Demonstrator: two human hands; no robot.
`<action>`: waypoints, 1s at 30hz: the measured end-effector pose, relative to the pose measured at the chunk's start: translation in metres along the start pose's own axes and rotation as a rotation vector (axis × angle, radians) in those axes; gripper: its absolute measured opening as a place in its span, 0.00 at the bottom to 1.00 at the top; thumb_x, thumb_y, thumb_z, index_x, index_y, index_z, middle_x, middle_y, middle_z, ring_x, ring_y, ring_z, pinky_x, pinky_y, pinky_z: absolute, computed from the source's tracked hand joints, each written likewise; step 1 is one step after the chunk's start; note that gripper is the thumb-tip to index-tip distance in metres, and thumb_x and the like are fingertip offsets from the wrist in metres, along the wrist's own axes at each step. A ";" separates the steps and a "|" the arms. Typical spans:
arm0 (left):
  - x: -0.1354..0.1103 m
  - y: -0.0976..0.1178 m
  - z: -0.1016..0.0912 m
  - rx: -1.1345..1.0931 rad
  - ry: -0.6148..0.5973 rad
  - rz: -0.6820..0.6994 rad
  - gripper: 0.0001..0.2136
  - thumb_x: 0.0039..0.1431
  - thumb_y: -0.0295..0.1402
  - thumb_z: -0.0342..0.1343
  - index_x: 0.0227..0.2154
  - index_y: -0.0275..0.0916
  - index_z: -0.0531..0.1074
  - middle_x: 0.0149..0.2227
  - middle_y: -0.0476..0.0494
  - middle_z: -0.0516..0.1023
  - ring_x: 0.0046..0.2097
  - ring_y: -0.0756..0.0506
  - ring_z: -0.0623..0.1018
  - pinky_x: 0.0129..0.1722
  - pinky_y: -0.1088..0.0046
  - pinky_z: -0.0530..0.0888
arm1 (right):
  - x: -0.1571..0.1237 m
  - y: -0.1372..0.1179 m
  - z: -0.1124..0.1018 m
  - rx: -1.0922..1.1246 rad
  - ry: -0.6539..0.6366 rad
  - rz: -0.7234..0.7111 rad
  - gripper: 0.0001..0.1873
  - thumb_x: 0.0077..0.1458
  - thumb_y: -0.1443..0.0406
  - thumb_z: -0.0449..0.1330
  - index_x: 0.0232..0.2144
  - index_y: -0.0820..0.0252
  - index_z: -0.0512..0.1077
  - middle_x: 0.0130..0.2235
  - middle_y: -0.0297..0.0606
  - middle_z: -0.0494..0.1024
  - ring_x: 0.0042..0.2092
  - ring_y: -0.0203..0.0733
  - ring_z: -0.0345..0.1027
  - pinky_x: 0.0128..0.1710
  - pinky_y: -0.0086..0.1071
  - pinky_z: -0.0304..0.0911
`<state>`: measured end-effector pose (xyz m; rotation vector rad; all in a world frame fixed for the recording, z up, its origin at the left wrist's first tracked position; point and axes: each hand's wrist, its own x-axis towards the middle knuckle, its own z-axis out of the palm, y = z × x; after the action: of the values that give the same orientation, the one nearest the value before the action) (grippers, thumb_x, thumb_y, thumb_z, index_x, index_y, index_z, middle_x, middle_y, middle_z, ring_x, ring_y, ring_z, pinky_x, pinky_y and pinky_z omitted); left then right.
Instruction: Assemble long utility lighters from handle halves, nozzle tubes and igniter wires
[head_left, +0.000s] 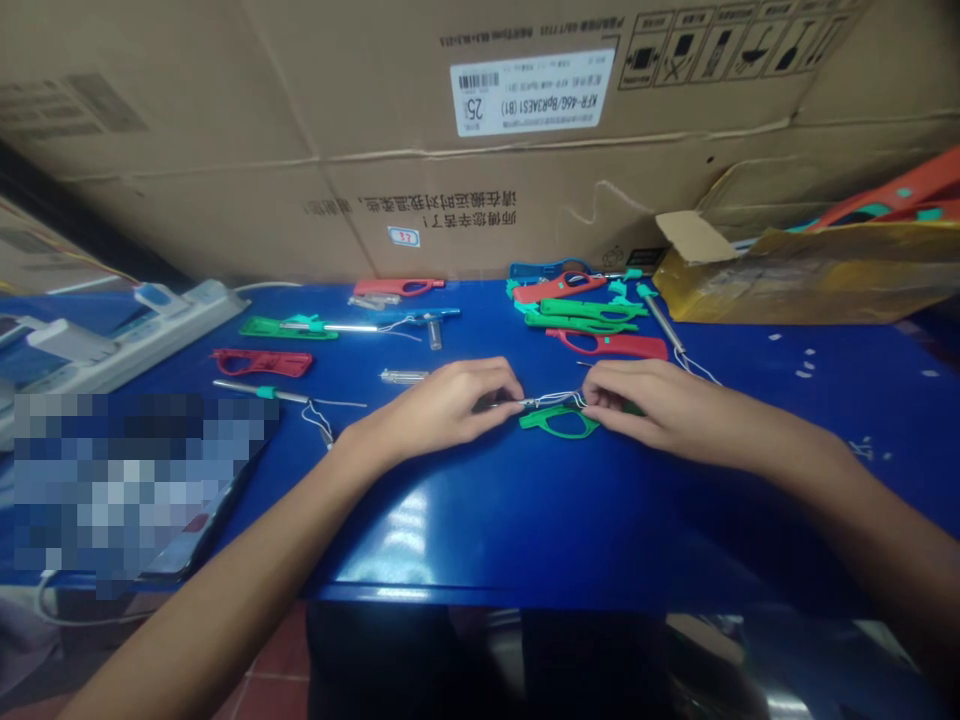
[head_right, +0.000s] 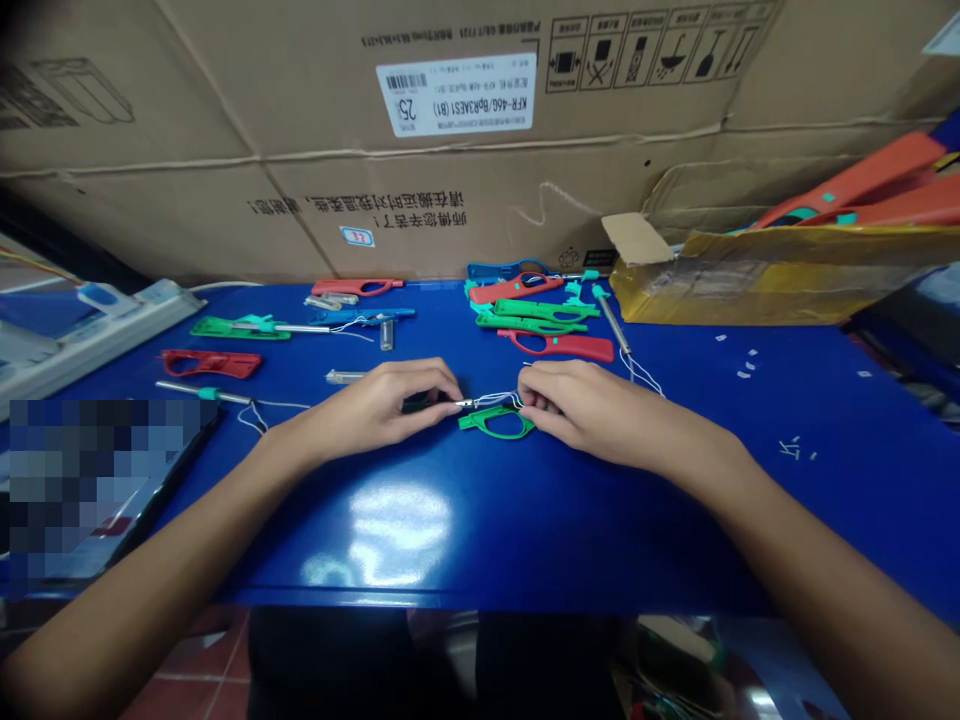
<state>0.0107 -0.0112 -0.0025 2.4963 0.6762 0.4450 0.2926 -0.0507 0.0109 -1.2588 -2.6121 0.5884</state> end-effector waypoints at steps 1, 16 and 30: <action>0.000 0.001 0.000 -0.002 -0.003 0.000 0.10 0.72 0.34 0.51 0.43 0.37 0.76 0.43 0.43 0.78 0.43 0.47 0.78 0.46 0.69 0.74 | 0.000 0.000 0.001 -0.004 0.001 -0.003 0.10 0.68 0.60 0.53 0.34 0.56 0.66 0.35 0.36 0.75 0.35 0.40 0.67 0.36 0.34 0.59; 0.004 -0.002 0.002 0.205 0.128 -0.084 0.08 0.71 0.33 0.53 0.42 0.38 0.77 0.43 0.44 0.81 0.45 0.44 0.79 0.47 0.65 0.71 | 0.005 0.002 0.003 -0.019 0.100 0.032 0.09 0.68 0.59 0.52 0.38 0.56 0.69 0.36 0.37 0.77 0.36 0.41 0.69 0.35 0.34 0.60; 0.002 -0.010 0.003 0.086 0.126 -0.096 0.09 0.70 0.34 0.54 0.43 0.38 0.79 0.46 0.42 0.79 0.45 0.46 0.79 0.49 0.66 0.74 | 0.006 0.008 0.004 -0.056 0.092 -0.006 0.11 0.68 0.59 0.51 0.39 0.56 0.70 0.38 0.38 0.78 0.37 0.42 0.70 0.36 0.35 0.62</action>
<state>0.0099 -0.0035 -0.0106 2.5193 0.8774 0.5512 0.2935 -0.0425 0.0034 -1.2619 -2.5724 0.4487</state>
